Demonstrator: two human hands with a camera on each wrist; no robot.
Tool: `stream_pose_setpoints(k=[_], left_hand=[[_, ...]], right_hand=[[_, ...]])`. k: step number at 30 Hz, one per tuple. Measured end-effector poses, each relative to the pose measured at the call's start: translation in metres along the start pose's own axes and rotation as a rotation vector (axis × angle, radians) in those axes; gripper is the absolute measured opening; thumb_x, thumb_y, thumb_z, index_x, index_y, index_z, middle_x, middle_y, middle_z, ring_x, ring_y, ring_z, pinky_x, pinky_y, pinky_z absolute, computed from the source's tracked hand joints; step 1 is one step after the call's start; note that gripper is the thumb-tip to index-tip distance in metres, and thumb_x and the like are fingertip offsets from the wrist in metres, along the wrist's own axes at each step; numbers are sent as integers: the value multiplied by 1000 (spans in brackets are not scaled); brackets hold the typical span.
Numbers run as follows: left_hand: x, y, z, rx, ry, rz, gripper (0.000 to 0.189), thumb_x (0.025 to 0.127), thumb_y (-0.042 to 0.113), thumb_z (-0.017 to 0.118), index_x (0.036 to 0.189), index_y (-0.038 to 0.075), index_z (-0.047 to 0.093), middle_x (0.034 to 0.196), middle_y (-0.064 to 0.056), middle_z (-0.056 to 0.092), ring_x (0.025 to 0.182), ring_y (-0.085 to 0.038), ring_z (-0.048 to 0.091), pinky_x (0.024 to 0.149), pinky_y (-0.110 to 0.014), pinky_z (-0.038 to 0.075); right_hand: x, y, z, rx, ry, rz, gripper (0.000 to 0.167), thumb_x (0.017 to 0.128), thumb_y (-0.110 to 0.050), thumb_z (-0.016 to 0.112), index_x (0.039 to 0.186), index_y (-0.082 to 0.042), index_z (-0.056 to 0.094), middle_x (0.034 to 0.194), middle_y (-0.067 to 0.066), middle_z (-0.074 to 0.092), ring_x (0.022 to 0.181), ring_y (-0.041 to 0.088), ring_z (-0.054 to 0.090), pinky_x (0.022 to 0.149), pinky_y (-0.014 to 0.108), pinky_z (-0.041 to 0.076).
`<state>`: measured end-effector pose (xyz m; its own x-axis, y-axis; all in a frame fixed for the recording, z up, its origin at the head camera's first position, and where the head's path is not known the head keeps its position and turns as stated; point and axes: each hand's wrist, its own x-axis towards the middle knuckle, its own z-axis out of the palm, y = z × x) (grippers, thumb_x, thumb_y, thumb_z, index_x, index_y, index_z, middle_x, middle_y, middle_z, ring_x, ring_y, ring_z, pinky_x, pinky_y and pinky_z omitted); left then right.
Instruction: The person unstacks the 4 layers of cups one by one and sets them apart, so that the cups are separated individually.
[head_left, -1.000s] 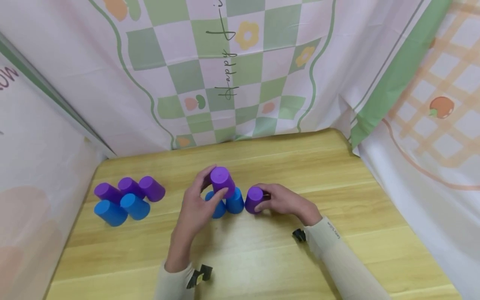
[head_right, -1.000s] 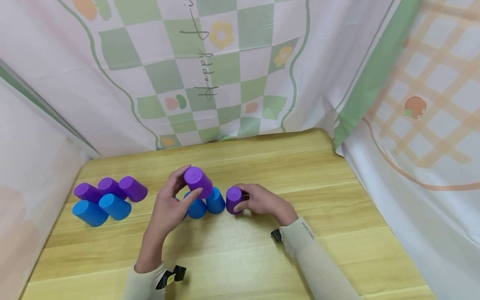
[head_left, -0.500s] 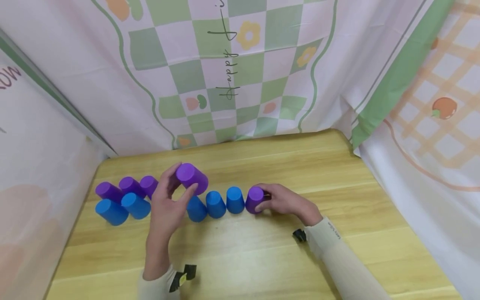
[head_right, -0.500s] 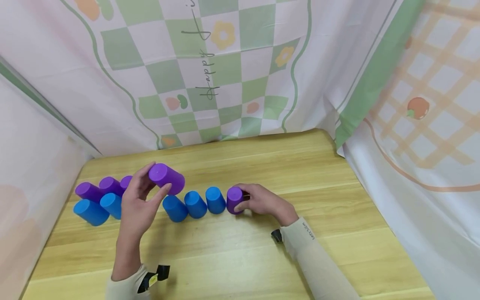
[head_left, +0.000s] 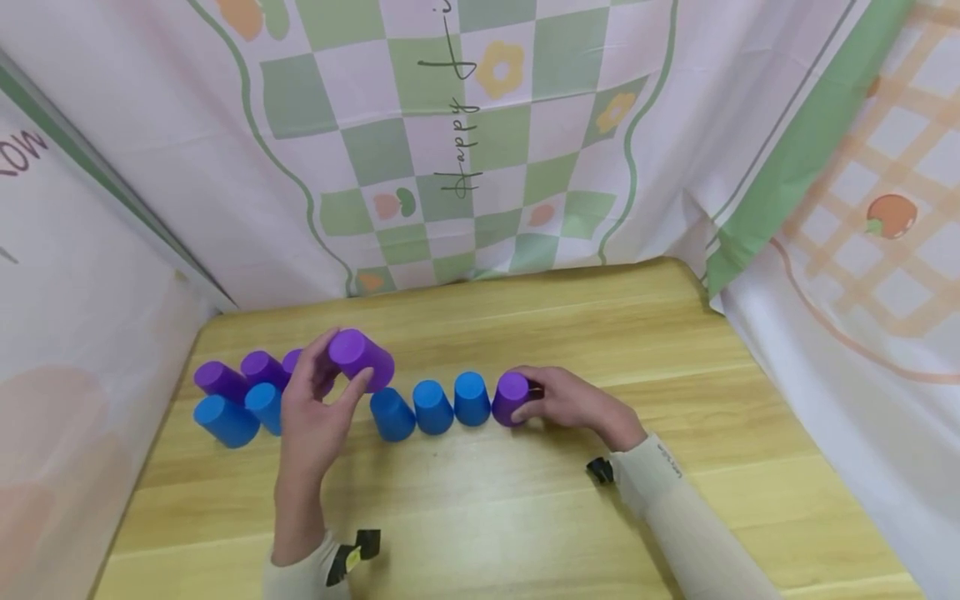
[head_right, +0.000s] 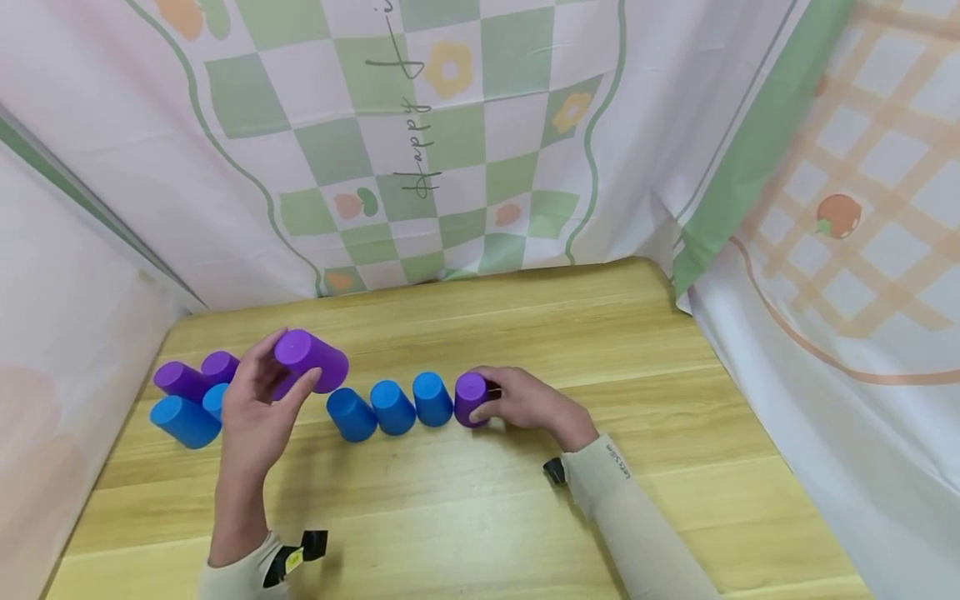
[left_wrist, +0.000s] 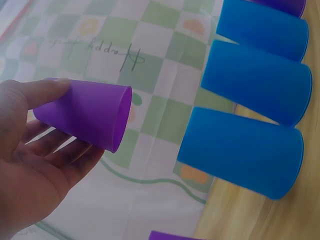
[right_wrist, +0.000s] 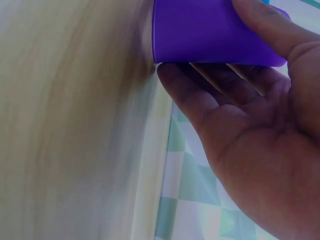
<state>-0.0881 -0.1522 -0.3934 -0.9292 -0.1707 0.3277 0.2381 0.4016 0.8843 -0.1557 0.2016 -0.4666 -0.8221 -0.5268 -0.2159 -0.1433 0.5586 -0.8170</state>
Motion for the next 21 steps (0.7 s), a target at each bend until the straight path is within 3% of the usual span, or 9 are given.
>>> stream_pose_setpoints(k=[3, 10, 13, 21], left_hand=[[-1, -2, -4, 24, 11, -34, 64, 96, 15, 79, 153, 20, 53, 141, -7, 66, 130, -24, 64, 111, -32, 54], [-2, -11, -10, -20, 33, -44, 63, 94, 7, 79, 151, 13, 54, 140, -15, 67, 123, -14, 64, 101, -12, 51], [-3, -16, -14, -11, 48, -55, 63, 94, 6, 79, 151, 13, 54, 140, -16, 67, 120, -10, 62, 101, -11, 50], [-7, -27, -25, 63, 55, -136, 63, 98, 13, 76, 155, 17, 50, 143, -13, 64, 129, -25, 62, 107, -20, 50]], right_hand=[[0, 0, -1, 5, -3, -1, 48, 92, -26, 83, 137, -25, 66, 125, -3, 72, 119, 21, 65, 108, 54, 52], [-1, 0, -1, 13, -7, -5, 48, 92, -26, 83, 137, -25, 66, 125, -3, 72, 118, 21, 65, 108, 54, 52], [-1, 0, 0, 12, -9, -7, 48, 92, -25, 83, 137, -25, 66, 125, -3, 72, 118, 21, 65, 109, 54, 52], [-1, 0, 0, 14, -11, -20, 48, 93, -25, 82, 138, -24, 66, 125, -3, 72, 117, 21, 65, 108, 54, 52]])
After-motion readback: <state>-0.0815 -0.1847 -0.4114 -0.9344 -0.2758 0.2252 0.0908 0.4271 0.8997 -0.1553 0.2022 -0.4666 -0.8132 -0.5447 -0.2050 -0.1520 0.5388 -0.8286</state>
